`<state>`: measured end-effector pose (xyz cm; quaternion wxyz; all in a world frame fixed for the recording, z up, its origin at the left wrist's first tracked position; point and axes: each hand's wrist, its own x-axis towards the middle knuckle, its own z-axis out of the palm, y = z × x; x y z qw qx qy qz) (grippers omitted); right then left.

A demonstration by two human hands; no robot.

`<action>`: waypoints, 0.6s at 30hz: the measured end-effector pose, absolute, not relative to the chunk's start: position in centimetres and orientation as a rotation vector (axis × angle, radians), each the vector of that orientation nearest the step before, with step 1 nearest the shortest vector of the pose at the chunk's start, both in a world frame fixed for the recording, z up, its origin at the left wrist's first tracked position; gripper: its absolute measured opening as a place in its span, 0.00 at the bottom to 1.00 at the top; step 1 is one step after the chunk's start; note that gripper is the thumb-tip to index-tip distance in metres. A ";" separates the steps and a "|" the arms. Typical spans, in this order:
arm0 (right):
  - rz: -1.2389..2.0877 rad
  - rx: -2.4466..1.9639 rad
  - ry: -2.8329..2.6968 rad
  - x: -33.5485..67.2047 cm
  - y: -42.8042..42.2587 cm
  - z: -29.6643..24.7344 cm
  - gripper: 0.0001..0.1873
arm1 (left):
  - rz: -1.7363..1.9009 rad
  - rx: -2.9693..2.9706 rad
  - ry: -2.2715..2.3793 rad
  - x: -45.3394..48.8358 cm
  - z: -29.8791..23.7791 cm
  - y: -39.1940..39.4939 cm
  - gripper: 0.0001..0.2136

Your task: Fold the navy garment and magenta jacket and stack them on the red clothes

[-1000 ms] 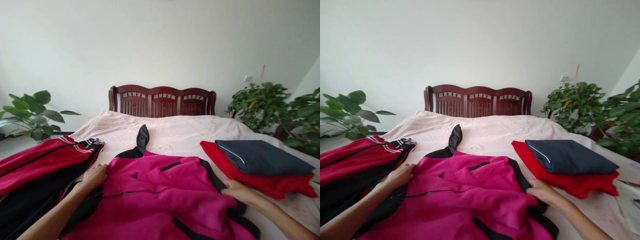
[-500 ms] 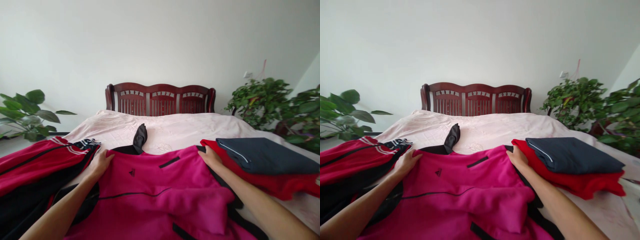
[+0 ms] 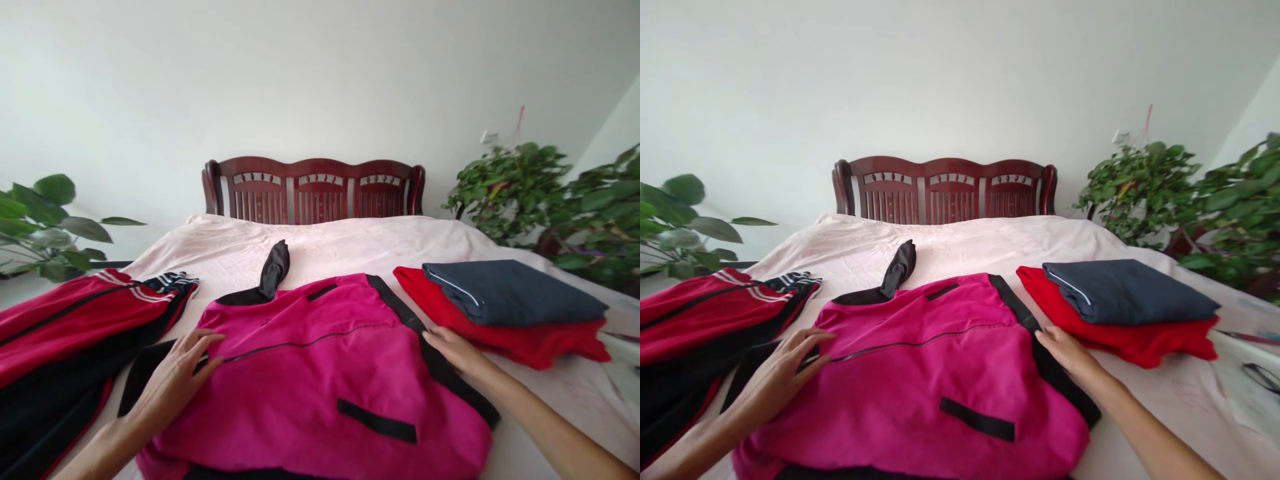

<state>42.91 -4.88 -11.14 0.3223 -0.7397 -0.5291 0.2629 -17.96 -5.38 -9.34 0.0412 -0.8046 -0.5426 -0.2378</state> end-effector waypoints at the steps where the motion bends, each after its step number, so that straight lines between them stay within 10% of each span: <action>1: 0.774 -1.935 -1.359 43.9 -6.8 -11.8 0.29 | -0.703 -2.567 -1.577 -18.2 -9.6 -7.3 0.16; 6: 0.822 -1.828 -1.341 43.2 -13.1 -12.5 0.33 | -0.551 -2.798 -1.248 -17.5 -10.7 -13.7 0.34; 18: 0.420 -1.907 -1.442 42.6 -15.7 -9.6 0.19 | -0.549 -2.771 -1.296 -16.0 -10.0 -15.7 0.16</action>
